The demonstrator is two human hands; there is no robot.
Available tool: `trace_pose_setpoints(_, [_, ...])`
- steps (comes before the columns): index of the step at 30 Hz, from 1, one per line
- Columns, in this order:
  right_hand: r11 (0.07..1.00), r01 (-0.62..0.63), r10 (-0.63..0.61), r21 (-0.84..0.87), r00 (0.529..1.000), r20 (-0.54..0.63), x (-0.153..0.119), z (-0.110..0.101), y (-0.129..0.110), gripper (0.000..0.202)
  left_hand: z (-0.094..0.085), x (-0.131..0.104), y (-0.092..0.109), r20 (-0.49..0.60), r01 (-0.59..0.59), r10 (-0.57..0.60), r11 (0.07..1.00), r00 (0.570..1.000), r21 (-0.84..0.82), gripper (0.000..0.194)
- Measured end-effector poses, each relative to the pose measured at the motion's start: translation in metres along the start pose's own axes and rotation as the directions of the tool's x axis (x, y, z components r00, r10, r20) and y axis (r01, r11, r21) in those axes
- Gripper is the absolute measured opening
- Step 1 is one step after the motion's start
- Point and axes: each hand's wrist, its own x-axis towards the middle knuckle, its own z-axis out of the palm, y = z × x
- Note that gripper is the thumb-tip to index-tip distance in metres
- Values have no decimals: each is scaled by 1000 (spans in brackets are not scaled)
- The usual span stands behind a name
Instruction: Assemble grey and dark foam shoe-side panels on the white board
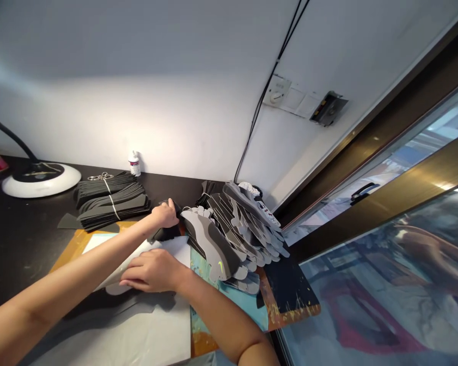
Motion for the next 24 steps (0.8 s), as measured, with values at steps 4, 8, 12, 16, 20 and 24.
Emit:
trace_pose_setpoints(4, [999,23,-23,24,1000,-21,-2,2,1,36,-3,-4,-15,-15,-48,49,998,999,51,85])
trace_pose_setpoints(8, [999,17,-15,48,999,-36,-2,4,0,37,0,-15,-35,-25,-104,107,991,994,88,71])
trace_pose_setpoints(12, [998,4,-1,65,999,-50,-2,6,0,35,4,-23,-48,-49,-91,96,992,994,91,45])
trace_pose_setpoints(16, [999,19,-14,44,994,-104,-3,10,2,33,7,-23,-54,-77,-61,64,997,995,39,40])
trace_pose_setpoints(20, [999,13,-5,35,978,-208,-3,9,8,29,17,-24,-57,-172,-98,79,990,982,-105,33])
trace_pose_setpoints(24, [996,-25,54,80,923,-381,-5,2,14,30,22,-28,-63,-307,-228,117,907,944,-354,43])
